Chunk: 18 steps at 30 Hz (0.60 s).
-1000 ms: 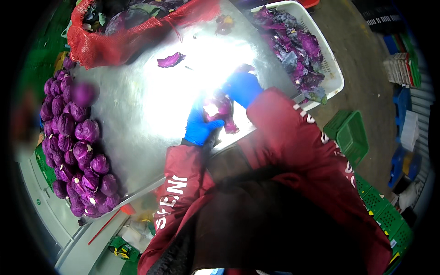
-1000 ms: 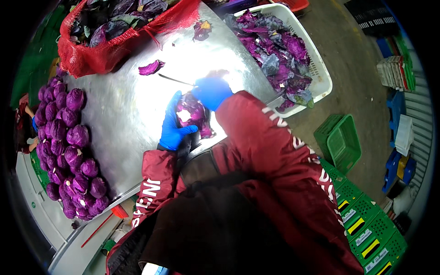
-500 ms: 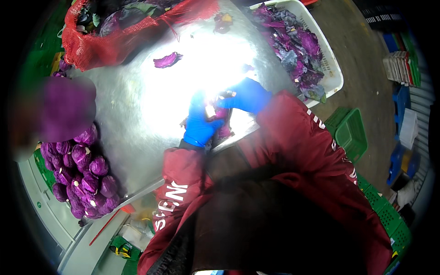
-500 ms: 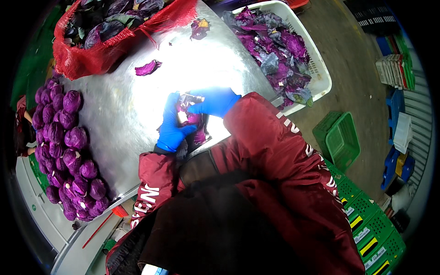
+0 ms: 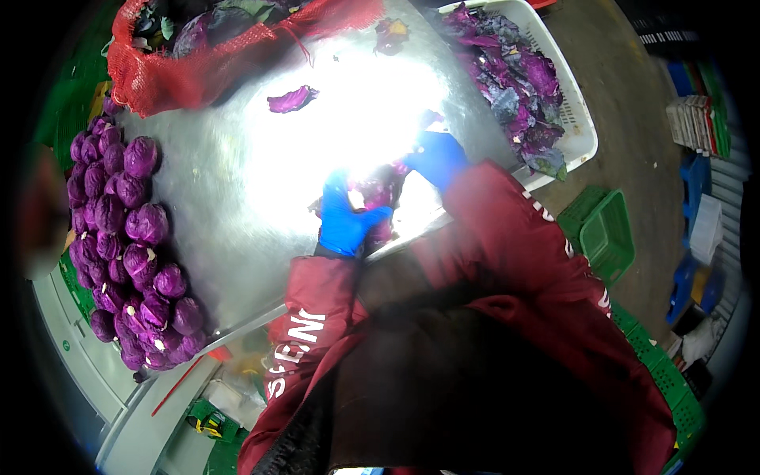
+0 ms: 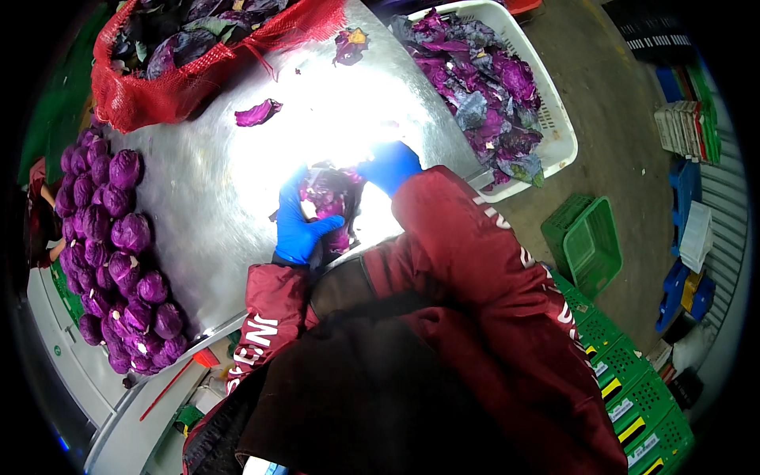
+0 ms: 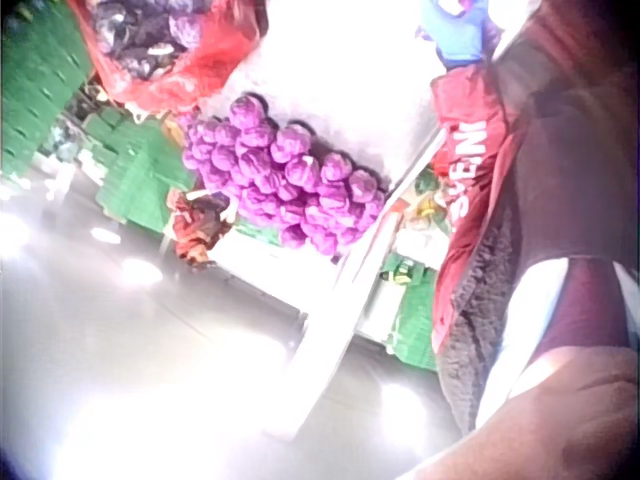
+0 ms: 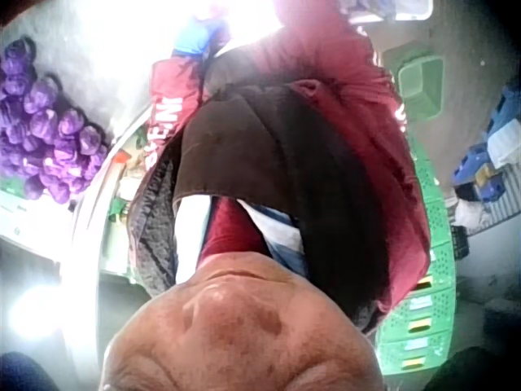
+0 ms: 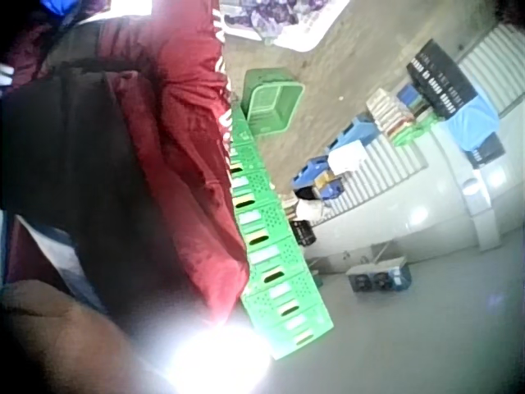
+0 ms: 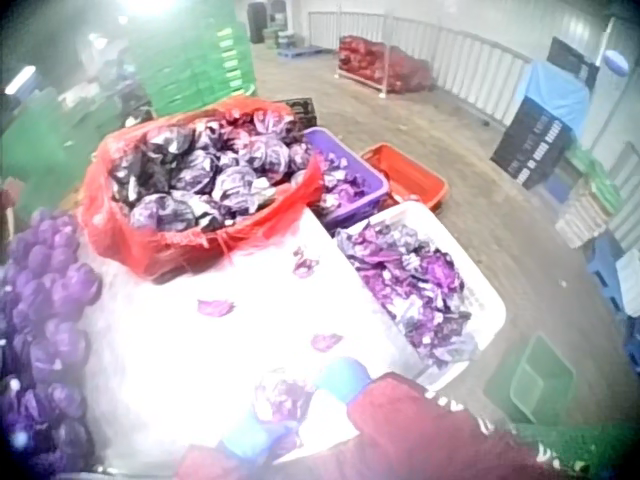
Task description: The person peels the outer leaves from red cabbages by hand, placing the cabbages into a white crate and the leaves into a mesh bag.
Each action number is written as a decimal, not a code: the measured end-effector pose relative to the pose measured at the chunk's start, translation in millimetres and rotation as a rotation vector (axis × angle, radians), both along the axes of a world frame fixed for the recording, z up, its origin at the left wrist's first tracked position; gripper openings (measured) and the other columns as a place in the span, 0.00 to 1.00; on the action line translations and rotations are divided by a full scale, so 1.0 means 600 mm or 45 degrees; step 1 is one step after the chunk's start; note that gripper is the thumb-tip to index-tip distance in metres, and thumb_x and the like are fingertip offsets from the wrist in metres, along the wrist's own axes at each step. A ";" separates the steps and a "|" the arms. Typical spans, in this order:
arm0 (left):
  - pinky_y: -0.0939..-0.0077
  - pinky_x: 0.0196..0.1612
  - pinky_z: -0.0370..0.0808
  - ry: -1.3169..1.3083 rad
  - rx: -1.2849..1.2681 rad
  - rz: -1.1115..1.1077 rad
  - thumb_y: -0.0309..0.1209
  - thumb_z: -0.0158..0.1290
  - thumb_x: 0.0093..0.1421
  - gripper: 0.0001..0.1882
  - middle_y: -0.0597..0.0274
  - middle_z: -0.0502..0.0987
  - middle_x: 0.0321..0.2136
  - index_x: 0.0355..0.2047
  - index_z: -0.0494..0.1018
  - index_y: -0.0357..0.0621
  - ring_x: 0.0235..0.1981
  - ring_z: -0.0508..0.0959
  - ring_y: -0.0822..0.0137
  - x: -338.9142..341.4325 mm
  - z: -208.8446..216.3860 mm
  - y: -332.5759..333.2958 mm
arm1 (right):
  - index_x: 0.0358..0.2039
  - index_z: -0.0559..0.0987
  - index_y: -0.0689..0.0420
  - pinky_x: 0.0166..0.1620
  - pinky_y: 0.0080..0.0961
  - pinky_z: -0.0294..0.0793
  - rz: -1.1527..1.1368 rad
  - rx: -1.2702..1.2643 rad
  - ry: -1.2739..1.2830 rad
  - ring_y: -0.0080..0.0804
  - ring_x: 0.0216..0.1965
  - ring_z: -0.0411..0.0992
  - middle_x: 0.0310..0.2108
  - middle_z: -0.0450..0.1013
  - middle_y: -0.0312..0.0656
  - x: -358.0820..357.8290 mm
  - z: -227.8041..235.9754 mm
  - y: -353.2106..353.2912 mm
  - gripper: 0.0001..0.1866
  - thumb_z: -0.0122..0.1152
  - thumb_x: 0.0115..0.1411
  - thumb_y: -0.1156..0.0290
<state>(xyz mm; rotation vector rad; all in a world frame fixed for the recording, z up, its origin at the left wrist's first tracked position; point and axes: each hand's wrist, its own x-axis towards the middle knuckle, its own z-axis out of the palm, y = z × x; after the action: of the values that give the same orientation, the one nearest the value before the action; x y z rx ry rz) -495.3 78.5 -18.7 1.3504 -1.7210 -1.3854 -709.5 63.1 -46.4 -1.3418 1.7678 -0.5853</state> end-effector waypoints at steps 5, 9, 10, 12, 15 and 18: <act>0.66 0.57 0.63 0.198 0.123 0.006 0.25 0.68 0.33 0.48 0.55 0.64 0.49 0.56 0.57 0.40 0.53 0.65 0.59 -0.005 0.008 -0.020 | 0.43 0.78 0.51 0.39 0.30 0.75 0.348 -0.207 -0.152 0.38 0.34 0.75 0.34 0.76 0.43 0.027 0.109 0.020 0.20 0.61 0.51 0.56; 0.65 0.55 0.67 0.209 0.091 -0.070 0.23 0.67 0.31 0.47 0.54 0.64 0.50 0.55 0.58 0.41 0.53 0.66 0.59 -0.011 0.012 -0.030 | 0.44 0.77 0.52 0.41 0.29 0.75 0.619 -0.251 0.183 0.35 0.36 0.76 0.38 0.77 0.41 0.021 0.096 -0.006 0.21 0.60 0.50 0.58; 0.64 0.56 0.65 0.130 0.019 -0.102 0.23 0.67 0.30 0.49 0.54 0.63 0.52 0.56 0.57 0.41 0.54 0.64 0.58 -0.007 0.009 -0.030 | 0.42 0.78 0.53 0.40 0.29 0.75 0.556 -0.276 0.194 0.35 0.35 0.76 0.37 0.77 0.41 0.021 0.086 -0.007 0.19 0.60 0.50 0.58; 0.65 0.61 0.58 -0.023 -0.072 -0.156 0.23 0.67 0.30 0.54 0.53 0.59 0.57 0.60 0.53 0.40 0.59 0.59 0.57 -0.001 0.008 -0.031 | 0.37 0.80 0.54 0.37 0.29 0.75 0.422 -0.323 0.230 0.34 0.33 0.76 0.34 0.78 0.41 0.019 0.056 -0.005 0.16 0.60 0.50 0.59; 0.64 0.66 0.50 -0.151 -0.159 -0.309 0.25 0.68 0.29 0.59 0.51 0.55 0.62 0.63 0.49 0.39 0.64 0.53 0.55 -0.017 0.040 -0.032 | 0.30 0.81 0.56 0.34 0.27 0.75 -0.164 -0.084 -0.519 0.33 0.29 0.76 0.28 0.78 0.40 -0.013 -0.015 -0.003 0.14 0.60 0.50 0.59; 0.63 0.66 0.49 -0.184 -0.189 -0.380 0.28 0.67 0.31 0.59 0.48 0.51 0.64 0.64 0.47 0.38 0.66 0.49 0.53 -0.018 0.055 -0.030 | 0.27 0.80 0.58 0.32 0.25 0.74 -0.345 0.363 -0.386 0.32 0.26 0.75 0.23 0.77 0.40 -0.017 -0.013 0.006 0.15 0.61 0.49 0.58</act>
<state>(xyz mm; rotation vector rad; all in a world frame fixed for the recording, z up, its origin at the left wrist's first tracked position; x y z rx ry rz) -506.0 60.6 14.2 1.1724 -2.1471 -1.3075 -719.7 66.8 -54.5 -0.7814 1.7142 -0.6188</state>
